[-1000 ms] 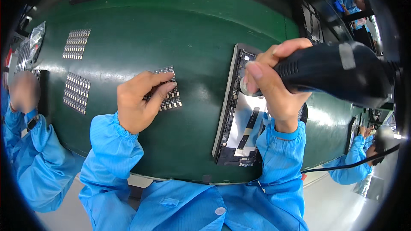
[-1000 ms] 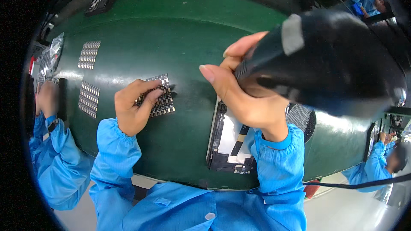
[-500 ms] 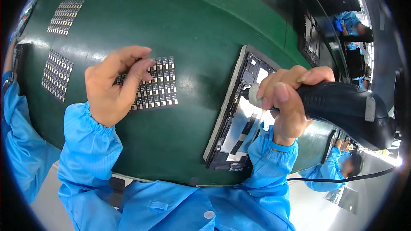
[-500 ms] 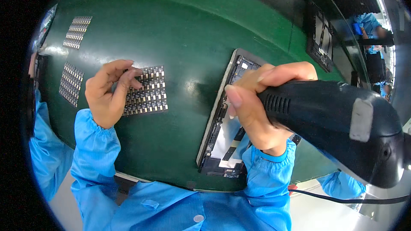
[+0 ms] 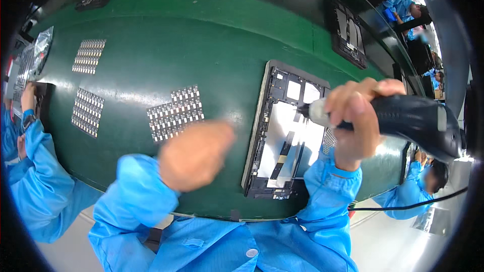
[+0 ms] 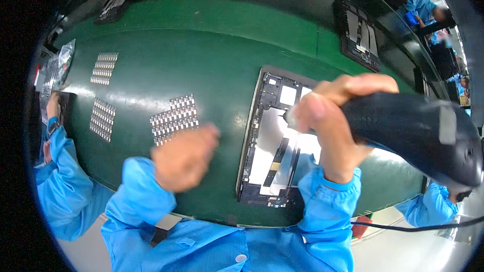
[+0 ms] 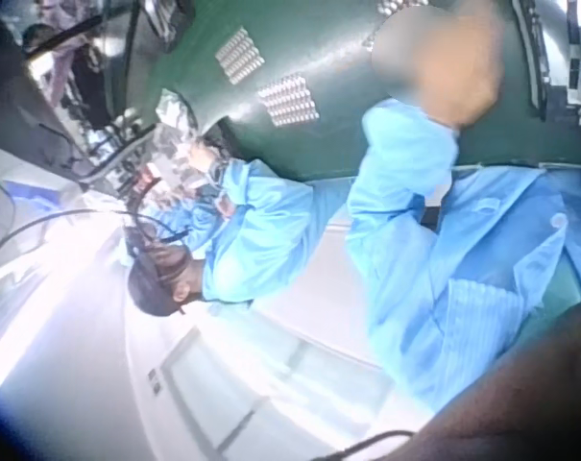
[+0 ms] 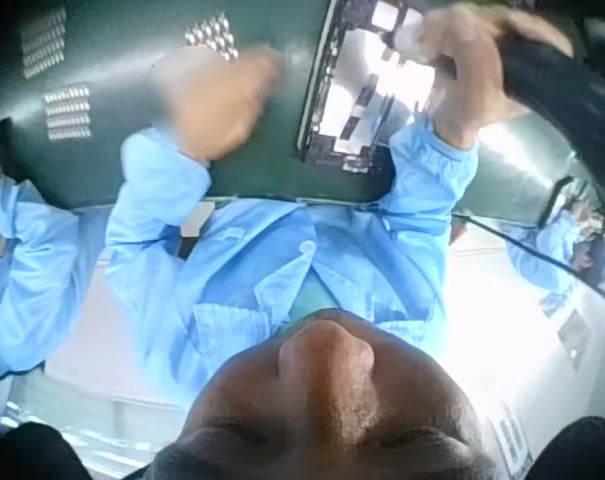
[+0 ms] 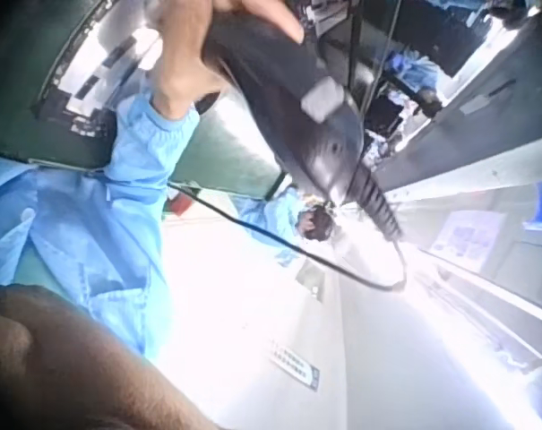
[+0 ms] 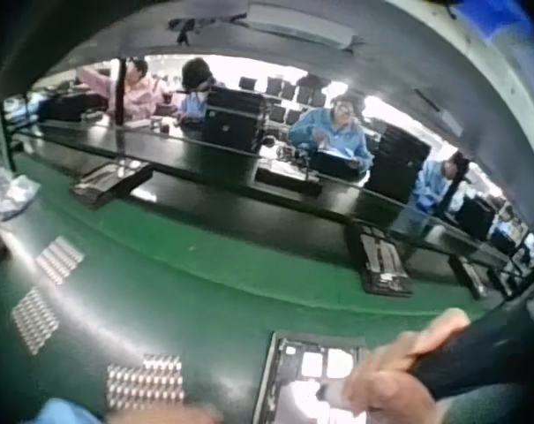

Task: Assembling electronic tablet components using a manual screwdriver and adhesive strips on a factory conveyor belt.

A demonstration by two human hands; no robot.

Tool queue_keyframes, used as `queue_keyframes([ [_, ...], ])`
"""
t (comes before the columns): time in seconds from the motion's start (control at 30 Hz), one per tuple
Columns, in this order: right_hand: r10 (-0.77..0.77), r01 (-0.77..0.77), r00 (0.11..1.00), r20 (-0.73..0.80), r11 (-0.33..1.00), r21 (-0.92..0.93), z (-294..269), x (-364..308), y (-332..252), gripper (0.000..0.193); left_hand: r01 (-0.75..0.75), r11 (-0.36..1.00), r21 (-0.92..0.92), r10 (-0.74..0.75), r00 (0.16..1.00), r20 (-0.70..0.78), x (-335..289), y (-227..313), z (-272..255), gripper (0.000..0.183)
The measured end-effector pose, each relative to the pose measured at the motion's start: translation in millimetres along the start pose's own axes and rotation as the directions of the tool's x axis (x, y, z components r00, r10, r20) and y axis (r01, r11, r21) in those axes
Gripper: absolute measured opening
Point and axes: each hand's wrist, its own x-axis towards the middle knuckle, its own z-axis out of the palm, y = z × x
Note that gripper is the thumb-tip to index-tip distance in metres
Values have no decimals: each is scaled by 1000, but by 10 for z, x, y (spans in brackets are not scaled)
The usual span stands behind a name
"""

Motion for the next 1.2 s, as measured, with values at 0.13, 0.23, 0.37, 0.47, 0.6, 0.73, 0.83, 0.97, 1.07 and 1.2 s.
queue_keyframes([
  [0.13, -40, 41, 999, 7, 985, -170, -400, -136, -281, 43, -311, 928, -206, 344, 927, 151, -58, 774, 441, 21],
  [0.23, -33, 13, 996, -77, 968, -249, -676, -382, -428, 42, -384, 920, -74, 391, 894, 218, 6, 704, 563, 22],
  [0.37, 68, -87, 976, -205, 993, -84, -799, -678, -551, 42, -366, 927, 79, 347, 919, 185, 307, 130, 623, 32],
  [0.47, 242, -235, 944, -225, 970, 56, -866, -866, -553, 42, -287, 919, 269, 243, 952, 187, 893, -383, 587, 35],
  [0.6, 312, -326, 936, -164, 943, -65, -1053, -1013, -520, 38, -48, 855, 517, -88, 968, 236, 1674, -843, 341, 36],
  [0.73, 479, -483, 872, -103, 876, -10, -1096, -938, -619, 33, -68, 805, 589, -60, 979, 195, 1882, -1017, 521, 35],
  [0.83, 500, -482, 859, -106, 862, 158, -1038, -873, -631, 38, -132, 891, 433, -1, 956, 295, 2130, -684, 869, 37],
  [0.97, 272, -253, 962, 32, 927, -277, -1113, -896, -555, 33, -217, 896, 387, 18, 889, 457, 2470, -382, 1618, 62],
  [1.07, 476, -473, 880, 19, 878, -76, -1182, -1002, -509, 37, -266, 878, 398, 43, 872, 488, 2778, -136, 2072, 77],
  [1.2, 315, -309, 948, 51, 947, -89, -1283, -950, -645, 28, -290, 842, 454, 54, 884, 465, 3256, -206, 2134, 85],
])
